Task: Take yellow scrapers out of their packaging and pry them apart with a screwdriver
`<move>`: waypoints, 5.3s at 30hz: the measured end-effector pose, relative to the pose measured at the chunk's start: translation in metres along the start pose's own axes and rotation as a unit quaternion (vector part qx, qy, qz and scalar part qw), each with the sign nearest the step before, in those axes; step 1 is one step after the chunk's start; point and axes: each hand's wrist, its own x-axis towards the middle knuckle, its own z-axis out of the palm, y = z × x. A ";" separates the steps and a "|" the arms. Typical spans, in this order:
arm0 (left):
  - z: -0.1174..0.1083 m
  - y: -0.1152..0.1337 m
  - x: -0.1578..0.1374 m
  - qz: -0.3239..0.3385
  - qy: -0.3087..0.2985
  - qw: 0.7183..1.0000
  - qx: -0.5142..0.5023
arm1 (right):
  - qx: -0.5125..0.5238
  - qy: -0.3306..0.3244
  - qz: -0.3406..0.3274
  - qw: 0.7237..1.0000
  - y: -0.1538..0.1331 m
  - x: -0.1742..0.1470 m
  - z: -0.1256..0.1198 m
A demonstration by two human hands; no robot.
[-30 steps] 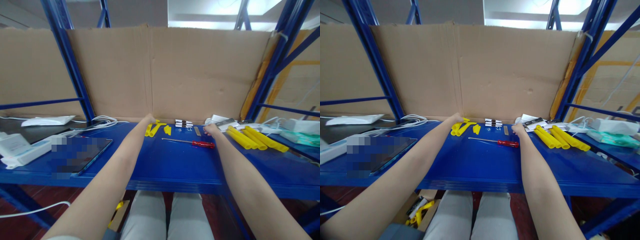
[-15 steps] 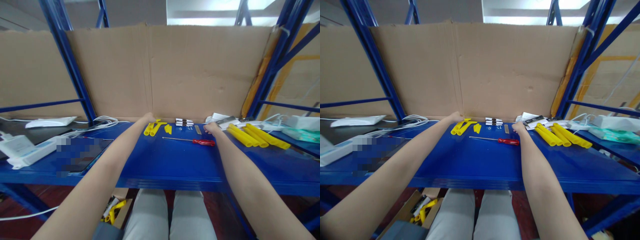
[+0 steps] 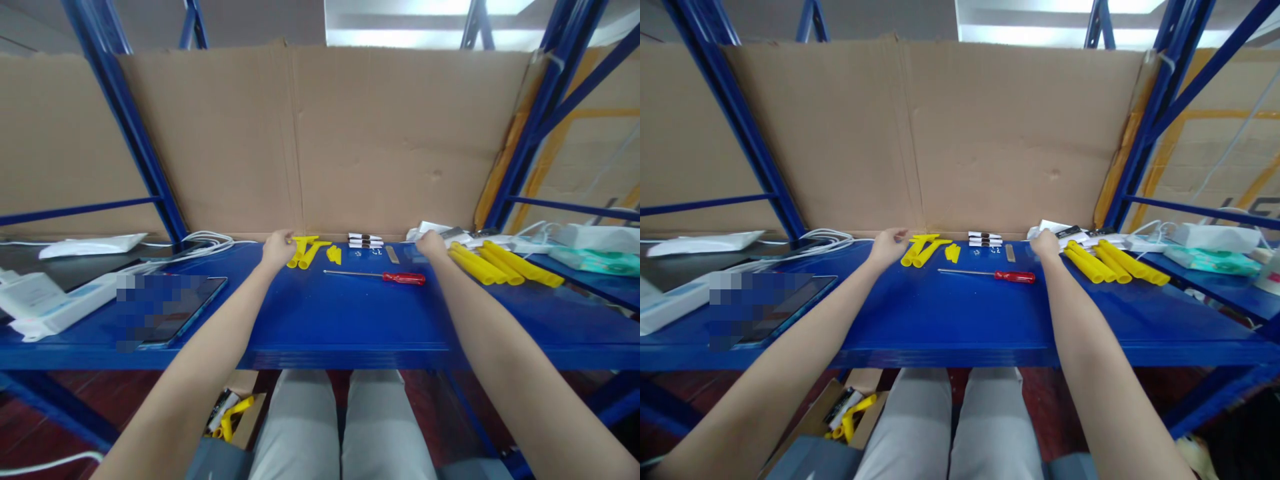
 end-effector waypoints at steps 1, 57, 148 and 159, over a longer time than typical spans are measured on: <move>0.001 -0.004 -0.002 0.001 -0.003 1.000 0.006 | -0.016 0.020 0.016 1.000 0.004 -0.001 -0.006; 0.019 0.046 -0.038 -0.027 -0.201 0.838 -0.506 | 0.000 0.051 -0.319 0.947 -0.081 -0.103 0.005; 0.008 0.052 -0.033 -0.145 -0.155 0.754 -0.621 | 0.511 -0.282 -0.186 0.791 -0.097 -0.127 0.004; 0.008 0.056 -0.038 -0.149 -0.153 0.728 -0.652 | 0.533 -0.303 -0.207 0.762 -0.095 -0.121 0.008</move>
